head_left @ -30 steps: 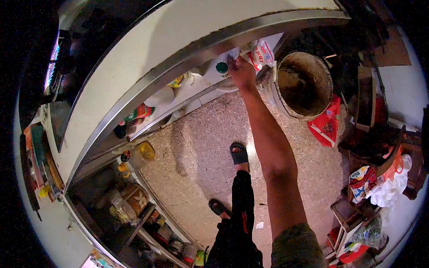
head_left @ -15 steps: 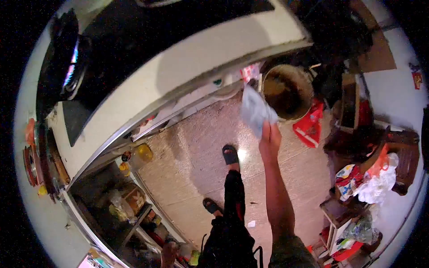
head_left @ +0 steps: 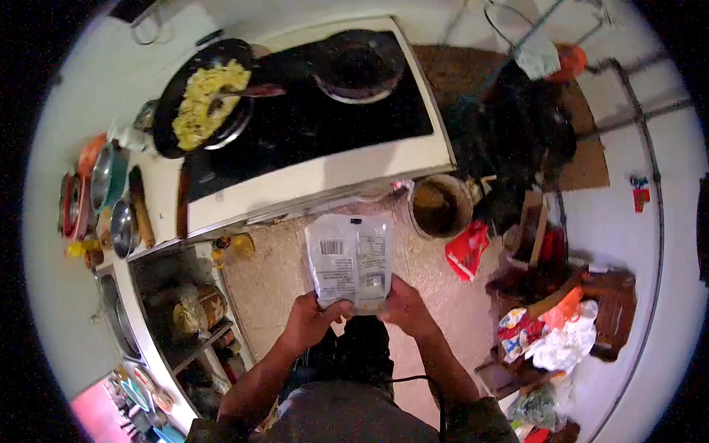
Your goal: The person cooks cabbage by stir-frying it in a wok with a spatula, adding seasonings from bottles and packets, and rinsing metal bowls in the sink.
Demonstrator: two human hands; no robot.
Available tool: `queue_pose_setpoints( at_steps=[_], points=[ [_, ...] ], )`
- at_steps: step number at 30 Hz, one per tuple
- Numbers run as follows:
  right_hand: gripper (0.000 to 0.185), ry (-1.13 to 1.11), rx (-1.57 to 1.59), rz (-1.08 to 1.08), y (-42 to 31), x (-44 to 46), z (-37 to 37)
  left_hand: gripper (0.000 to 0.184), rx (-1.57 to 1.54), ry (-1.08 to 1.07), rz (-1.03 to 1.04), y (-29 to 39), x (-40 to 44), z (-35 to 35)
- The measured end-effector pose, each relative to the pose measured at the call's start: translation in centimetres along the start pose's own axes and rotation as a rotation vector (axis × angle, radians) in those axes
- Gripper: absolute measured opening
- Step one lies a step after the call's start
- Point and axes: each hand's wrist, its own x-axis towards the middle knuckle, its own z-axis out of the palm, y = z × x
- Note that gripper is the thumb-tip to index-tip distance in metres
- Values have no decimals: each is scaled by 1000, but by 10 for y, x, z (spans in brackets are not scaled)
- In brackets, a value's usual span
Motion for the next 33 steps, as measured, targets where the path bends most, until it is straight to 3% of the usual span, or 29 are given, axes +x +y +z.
queue_pose_setpoints(
  at_steps=[1, 3, 5, 7, 9, 10, 11, 13, 15, 16, 17, 21, 23, 28, 31, 33],
  points=[
    [52, -97, -148, 75, -4, 10, 10, 24, -15, 25, 14, -2, 2, -9],
    [53, -139, -180, 167, -30, 18, 28, 31, 198, 65, 433, 3, -7, -23],
    [56, -157, -251, 325, -47, 44, 64, 37, 324, 179, 547, 16, -26, -54],
    [53, -48, 133, 181, -33, 51, 74, 43, 476, 265, 619, 31, -38, -60],
    [30, 230, -538, -70, -52, 87, 118, 50, 191, 161, 287, 54, -73, -112],
    [34, 273, -610, -115, -76, 94, 126, 53, 78, 270, 560, 40, -72, -112],
    [38, 315, -678, -163, -115, 113, 137, 53, 67, 303, 570, 31, -60, -118],
    [27, 386, -716, -584, -147, 151, 193, 46, 143, 619, 816, -14, -56, -174],
    [32, 303, -1082, -555, -172, 177, 233, 26, -274, 598, 575, -46, -72, -221],
    [34, 121, -1355, -698, -175, 204, 239, 29, -397, 663, 600, -81, -61, -245],
    [36, 156, -1358, -573, -175, 226, 262, 30, -491, 700, 457, -98, -63, -276],
    [42, 210, -1509, -520, -184, 275, 291, 25, -321, 975, 226, -244, -46, -340],
    [43, 160, -1529, -525, -189, 298, 330, 29, -520, 1017, 99, -324, -43, -361],
    [39, 39, -1647, -391, -192, 346, 330, 24, -861, 946, -396, -443, -66, -333],
    [40, -5, -1614, -429, -192, 361, 342, 20, -1019, 956, -531, -481, -74, -303],
    [40, 142, -1482, -279, -195, 358, 371, 19, -1118, 821, -441, -533, -75, -282]
  ],
)
